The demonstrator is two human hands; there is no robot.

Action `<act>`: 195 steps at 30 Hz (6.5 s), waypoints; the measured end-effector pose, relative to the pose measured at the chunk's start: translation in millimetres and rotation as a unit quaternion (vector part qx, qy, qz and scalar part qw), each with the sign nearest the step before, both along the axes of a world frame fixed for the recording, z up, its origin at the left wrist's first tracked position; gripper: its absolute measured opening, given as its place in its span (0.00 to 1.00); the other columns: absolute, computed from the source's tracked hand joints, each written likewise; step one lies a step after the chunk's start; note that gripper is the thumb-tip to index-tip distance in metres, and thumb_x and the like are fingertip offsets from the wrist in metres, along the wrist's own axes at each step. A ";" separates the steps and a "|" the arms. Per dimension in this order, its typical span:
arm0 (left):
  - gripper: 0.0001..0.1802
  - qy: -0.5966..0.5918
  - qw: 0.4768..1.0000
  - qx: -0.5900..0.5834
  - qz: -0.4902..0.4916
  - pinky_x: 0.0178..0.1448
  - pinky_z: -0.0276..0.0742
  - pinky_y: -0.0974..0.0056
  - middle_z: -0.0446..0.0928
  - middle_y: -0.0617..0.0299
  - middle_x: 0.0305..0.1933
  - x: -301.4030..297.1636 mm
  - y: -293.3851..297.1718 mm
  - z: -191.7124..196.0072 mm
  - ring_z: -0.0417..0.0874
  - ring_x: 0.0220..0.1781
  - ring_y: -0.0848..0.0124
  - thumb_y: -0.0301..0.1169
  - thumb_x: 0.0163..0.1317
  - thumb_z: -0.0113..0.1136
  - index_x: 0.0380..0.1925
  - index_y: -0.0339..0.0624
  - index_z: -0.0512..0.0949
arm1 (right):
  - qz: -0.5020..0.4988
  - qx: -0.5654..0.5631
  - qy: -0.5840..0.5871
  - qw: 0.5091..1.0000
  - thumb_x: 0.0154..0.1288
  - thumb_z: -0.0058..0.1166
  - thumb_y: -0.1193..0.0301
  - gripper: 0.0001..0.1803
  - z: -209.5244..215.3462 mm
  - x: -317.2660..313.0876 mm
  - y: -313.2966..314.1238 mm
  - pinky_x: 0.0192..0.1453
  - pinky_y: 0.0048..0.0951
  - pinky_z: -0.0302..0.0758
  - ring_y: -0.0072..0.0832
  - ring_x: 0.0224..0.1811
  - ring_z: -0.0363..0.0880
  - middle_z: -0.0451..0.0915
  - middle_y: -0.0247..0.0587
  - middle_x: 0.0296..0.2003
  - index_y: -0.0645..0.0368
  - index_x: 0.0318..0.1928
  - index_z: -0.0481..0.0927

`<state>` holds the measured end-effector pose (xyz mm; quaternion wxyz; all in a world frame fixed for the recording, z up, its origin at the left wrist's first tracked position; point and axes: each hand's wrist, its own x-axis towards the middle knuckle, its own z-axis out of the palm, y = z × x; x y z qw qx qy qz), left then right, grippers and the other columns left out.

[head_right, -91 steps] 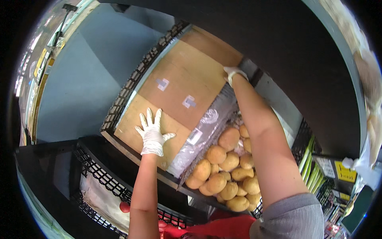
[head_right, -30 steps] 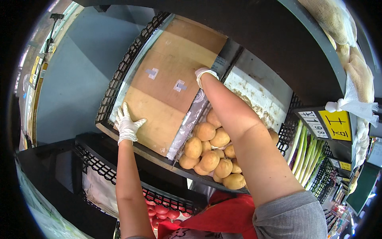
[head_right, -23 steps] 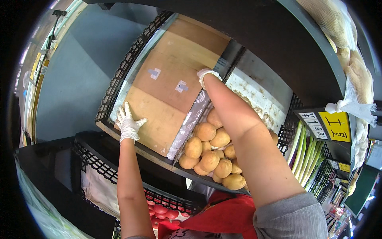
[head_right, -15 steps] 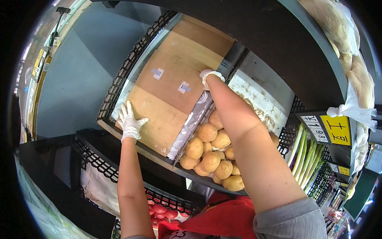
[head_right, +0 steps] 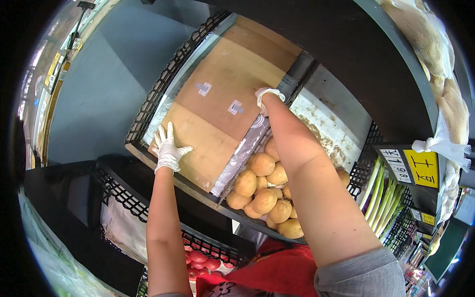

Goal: The person walks through a grocery store aisle and picks up a cardboard box from a produce bin. They carry the box to a nearby area and place it into a trash bin. The person then returns to the produce bin, removes the empty box, and arranges the potatoes and green onions in the display.

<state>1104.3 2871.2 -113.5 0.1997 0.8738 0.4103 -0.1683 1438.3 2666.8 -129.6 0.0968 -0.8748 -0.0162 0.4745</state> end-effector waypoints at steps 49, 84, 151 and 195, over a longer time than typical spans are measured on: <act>0.72 -0.033 0.999 -0.010 0.026 0.77 0.36 0.29 0.33 0.52 0.84 12.6 -4.7 2.7 0.31 0.84 0.47 0.49 0.38 0.83 0.79 0.63 0.41 | -0.338 0.226 0.051 0.912 0.69 0.55 0.61 0.20 40.6 -11.4 -5.4 0.45 0.39 0.84 0.38 0.42 0.86 0.82 0.51 0.45 0.63 0.53 0.74; 0.61 -0.027 0.996 -0.015 -0.082 0.76 0.42 0.27 0.35 0.51 0.83 -20.8 -106.5 45.9 0.36 0.83 0.44 0.49 0.46 0.77 0.77 0.66 0.49 | 0.388 -0.041 -0.254 0.885 0.63 0.57 0.67 0.17 -18.1 9.2 12.9 0.58 0.38 0.79 0.48 0.57 0.80 0.83 0.50 0.53 0.61 0.50 0.84; 0.13 -0.195 0.968 -0.103 -0.123 0.49 0.78 0.47 0.82 0.41 0.44 2.4 -197.6 65.1 0.82 0.44 0.43 0.32 0.67 0.57 0.48 0.38 0.80 | -0.440 0.328 0.081 0.832 0.77 0.40 0.57 0.30 67.1 11.2 -101.1 0.64 0.65 0.69 0.49 0.71 0.64 0.61 0.51 0.72 0.60 0.72 0.60; 0.13 -0.227 0.964 -0.113 -0.080 0.43 0.81 0.49 0.83 0.47 0.41 -17.0 -210.3 104.2 0.85 0.40 0.48 0.35 0.74 0.45 0.44 0.41 0.76 | -0.348 0.301 -0.023 0.888 0.70 0.40 0.65 0.16 72.1 35.5 -123.8 0.37 0.51 0.86 0.45 0.39 0.85 0.85 0.47 0.41 0.63 0.45 0.77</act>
